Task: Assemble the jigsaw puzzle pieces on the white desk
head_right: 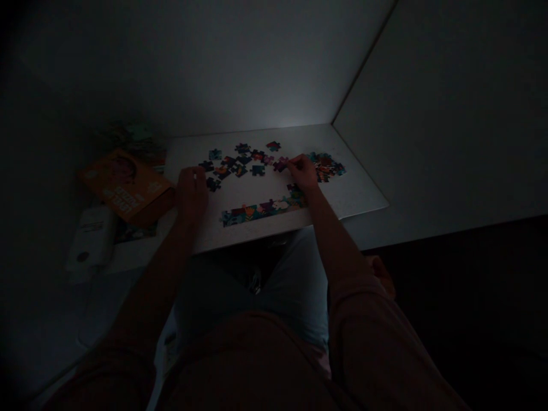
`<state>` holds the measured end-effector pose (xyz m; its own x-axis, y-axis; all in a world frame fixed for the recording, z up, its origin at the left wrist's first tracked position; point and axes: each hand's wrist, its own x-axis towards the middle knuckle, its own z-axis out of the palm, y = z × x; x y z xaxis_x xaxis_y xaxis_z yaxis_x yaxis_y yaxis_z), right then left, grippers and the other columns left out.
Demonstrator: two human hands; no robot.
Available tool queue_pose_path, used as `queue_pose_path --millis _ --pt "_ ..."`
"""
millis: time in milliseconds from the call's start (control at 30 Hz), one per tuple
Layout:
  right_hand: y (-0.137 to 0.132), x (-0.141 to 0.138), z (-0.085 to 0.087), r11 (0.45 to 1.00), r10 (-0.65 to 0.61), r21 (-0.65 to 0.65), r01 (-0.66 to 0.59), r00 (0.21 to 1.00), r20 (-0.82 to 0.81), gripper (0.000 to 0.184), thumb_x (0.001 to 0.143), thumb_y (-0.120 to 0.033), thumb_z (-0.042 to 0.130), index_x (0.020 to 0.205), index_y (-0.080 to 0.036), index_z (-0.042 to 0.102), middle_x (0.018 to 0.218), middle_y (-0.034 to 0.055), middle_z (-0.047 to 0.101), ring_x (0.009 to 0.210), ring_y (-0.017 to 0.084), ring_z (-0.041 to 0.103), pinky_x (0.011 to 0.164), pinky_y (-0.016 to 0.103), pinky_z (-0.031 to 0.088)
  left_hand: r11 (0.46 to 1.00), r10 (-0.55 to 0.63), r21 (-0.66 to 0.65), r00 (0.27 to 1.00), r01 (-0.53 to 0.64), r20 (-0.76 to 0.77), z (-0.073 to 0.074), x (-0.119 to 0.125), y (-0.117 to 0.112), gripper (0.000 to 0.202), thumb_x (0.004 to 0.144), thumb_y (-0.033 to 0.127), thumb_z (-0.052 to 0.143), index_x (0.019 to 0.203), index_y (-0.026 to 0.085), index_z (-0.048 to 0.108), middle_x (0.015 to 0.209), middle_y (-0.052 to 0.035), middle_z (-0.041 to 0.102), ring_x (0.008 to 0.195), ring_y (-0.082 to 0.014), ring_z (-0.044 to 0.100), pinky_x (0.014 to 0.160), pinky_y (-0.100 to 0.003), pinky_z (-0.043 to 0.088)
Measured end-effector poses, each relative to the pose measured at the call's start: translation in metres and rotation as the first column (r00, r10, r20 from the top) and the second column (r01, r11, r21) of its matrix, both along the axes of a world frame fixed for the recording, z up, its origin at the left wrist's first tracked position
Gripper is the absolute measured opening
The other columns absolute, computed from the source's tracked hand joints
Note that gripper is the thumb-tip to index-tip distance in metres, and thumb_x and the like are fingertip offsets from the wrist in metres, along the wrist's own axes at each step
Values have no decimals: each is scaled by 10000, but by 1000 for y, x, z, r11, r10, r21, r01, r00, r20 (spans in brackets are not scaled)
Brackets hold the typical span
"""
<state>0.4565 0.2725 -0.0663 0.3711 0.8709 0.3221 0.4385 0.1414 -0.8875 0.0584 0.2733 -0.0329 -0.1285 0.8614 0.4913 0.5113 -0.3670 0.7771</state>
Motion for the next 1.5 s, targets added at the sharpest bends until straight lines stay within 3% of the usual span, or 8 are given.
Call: queue_pose_path --millis 233,467,700,900,1067,1300,1500 --pt "2 2 -4 1000 18 25 -17 1000 -21 467 865 -652 896 907 -316 574 935 38 757 917 268 759 944 500 681 999 -13 -49 995 8 -101 10 1 -7 531 1160 756 448 1074 288 683 1183 -142 756 1065 -337 742 1061 -525 607" --pt "-1 1 1 1000 -2 26 2 1000 -2 455 881 -644 914 900 -313 603 937 37 777 903 266 767 988 518 688 997 -69 -19 997 69 -39 11 2 -7 545 1154 780 450 1027 293 660 1185 -154 714 1062 -331 709 1012 -515 600" --pt "-8 -3 8 998 -57 3 57 997 49 437 919 -685 853 1012 -305 658 1019 21 755 766 199 651 768 377 609 998 -65 -2 996 65 -58 9 1 -5 459 1188 677 464 997 301 647 1095 -106 693 1010 -287 682 970 -466 585" --pt "-8 -7 11 996 -81 52 78 996 44 286 923 -517 816 983 -296 644 1045 35 756 914 227 700 888 391 625 996 -75 -64 987 66 -140 14 1 -9 226 1094 504 667 1012 294 672 986 -74 697 896 -284 663 916 -471 580" --pt "-5 -3 6 996 -74 46 71 996 58 279 910 -535 793 967 -307 642 998 32 742 942 250 711 965 446 624 987 -126 -114 983 111 -131 11 1 -9 122 955 315 794 1040 309 706 899 -34 697 831 -271 652 859 -445 572" --pt "-6 -3 5 998 -29 54 26 998 50 355 867 -624 786 938 -311 636 951 30 746 938 270 710 984 484 618 977 -159 -177 962 121 -220 5 1 -8 268 907 331 906 1105 291 729 1012 -65 757 914 -302 706 917 -482 602" --pt "-10 -14 13 999 -39 25 38 999 38 342 848 -582 828 916 -300 647 914 49 757 908 283 720 953 514 646 956 -149 -290 910 33 -387 23 2 -17 293 1081 232 694 1372 238 718 1384 -135 756 1187 -294 756 1083 -438 616"
